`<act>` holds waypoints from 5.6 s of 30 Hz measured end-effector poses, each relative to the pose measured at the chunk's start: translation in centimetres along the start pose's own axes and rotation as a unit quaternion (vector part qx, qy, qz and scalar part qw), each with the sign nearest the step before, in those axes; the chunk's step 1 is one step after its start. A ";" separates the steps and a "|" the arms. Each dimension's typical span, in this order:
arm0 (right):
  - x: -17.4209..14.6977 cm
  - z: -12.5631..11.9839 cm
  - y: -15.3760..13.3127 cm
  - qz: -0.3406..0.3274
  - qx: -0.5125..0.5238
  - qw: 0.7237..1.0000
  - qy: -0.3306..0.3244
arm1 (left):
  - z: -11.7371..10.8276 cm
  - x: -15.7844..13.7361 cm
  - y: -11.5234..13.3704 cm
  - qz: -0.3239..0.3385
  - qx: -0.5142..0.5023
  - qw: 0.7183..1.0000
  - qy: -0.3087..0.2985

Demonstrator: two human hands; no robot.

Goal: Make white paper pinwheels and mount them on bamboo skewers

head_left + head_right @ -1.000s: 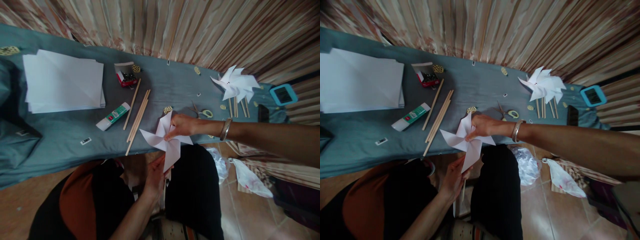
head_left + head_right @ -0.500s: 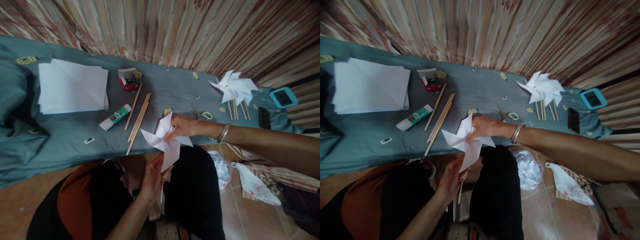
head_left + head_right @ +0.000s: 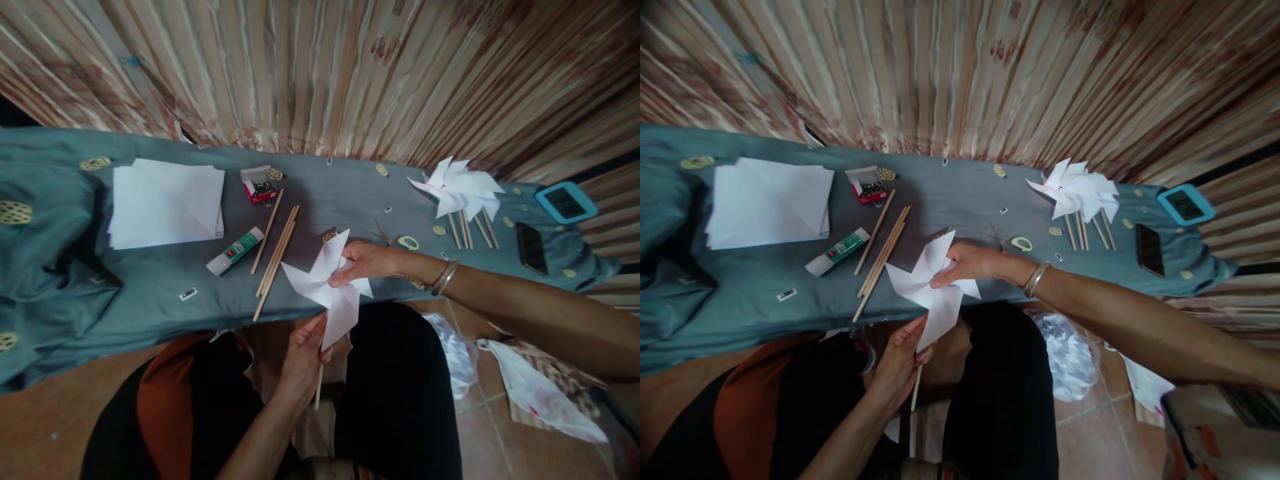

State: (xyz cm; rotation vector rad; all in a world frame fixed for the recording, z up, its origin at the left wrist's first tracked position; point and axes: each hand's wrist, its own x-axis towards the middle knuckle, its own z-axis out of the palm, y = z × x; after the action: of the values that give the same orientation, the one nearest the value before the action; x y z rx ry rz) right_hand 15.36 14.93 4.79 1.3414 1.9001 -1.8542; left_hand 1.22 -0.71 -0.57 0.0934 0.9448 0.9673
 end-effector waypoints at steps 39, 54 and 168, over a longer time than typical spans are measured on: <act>-2.5 1.1 3.7 -0.239 0.274 0.740 0.565 | 5.9 2.6 8.4 0.290 0.168 0.942 -0.021; 1.1 5.8 1.8 -0.259 0.244 0.889 0.288 | 7.7 5.8 10.6 0.312 0.235 0.920 -0.042; -4.5 -1.4 3.4 -0.310 0.374 0.744 0.459 | 4.7 8.3 9.6 0.371 0.384 0.845 0.008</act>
State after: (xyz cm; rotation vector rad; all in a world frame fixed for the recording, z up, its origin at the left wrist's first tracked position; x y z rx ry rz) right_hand 20.90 13.49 5.68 2.4758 2.2853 -2.8390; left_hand 0.06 12.61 1.35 1.2098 1.3015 1.2244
